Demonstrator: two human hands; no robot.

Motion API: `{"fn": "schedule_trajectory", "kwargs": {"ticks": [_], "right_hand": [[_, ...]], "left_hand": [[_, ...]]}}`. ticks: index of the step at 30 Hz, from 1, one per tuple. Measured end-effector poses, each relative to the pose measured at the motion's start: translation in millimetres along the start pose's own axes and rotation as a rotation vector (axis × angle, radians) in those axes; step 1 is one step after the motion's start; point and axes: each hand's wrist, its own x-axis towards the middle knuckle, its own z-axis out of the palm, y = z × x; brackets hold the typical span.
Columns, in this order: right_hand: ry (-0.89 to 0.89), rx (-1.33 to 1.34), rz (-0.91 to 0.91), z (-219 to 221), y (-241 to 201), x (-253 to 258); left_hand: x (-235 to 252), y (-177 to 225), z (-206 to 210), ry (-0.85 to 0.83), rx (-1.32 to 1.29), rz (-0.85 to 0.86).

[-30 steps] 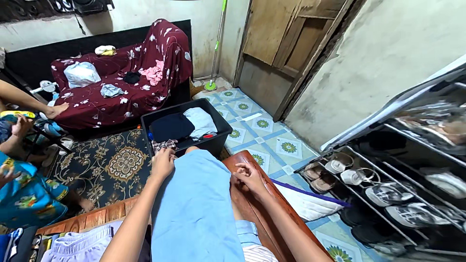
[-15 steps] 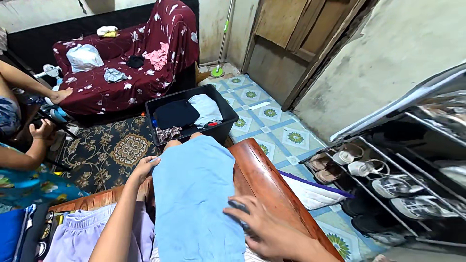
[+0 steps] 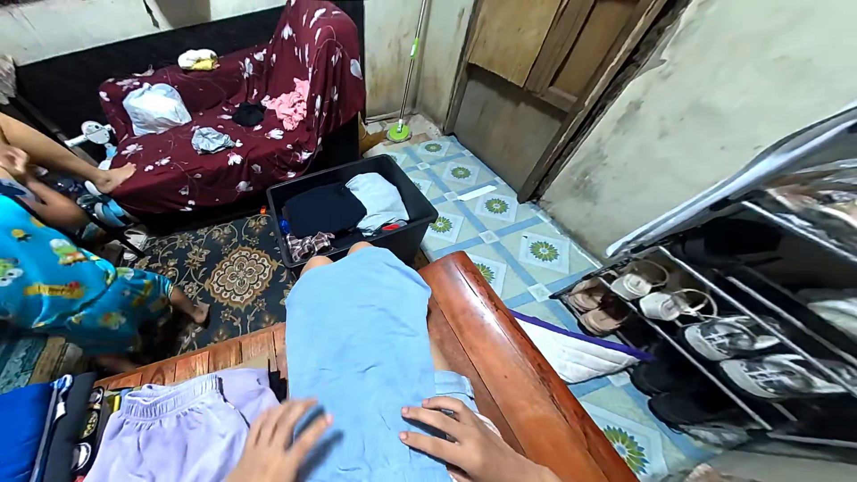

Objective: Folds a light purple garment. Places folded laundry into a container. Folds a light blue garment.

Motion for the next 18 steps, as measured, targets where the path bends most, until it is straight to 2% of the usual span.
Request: {"fn": "schedule_trajectory", "kwargs": {"ticks": [2, 5, 10, 15, 18], "right_hand": [[-0.003, -0.007, -0.008, 3, -1, 4], [-0.019, 0.013, -0.017, 6, 0, 10], [-0.008, 0.051, -0.038, -5, 0, 21], [-0.038, 0.086, -0.025, -17, 7, 29], [-0.032, 0.136, 0.002, -25, 14, 37]], "left_hand": [[-23, 22, 9, -0.001, -0.042, 0.033], [-36, 28, 24, 0.052, -0.027, 0.040], [-29, 29, 27, 0.124, -0.396, -0.011], [-11, 29, 21, 0.237, -0.549, 0.030], [3, 33, 14, 0.300, -0.644, -0.043]]}}
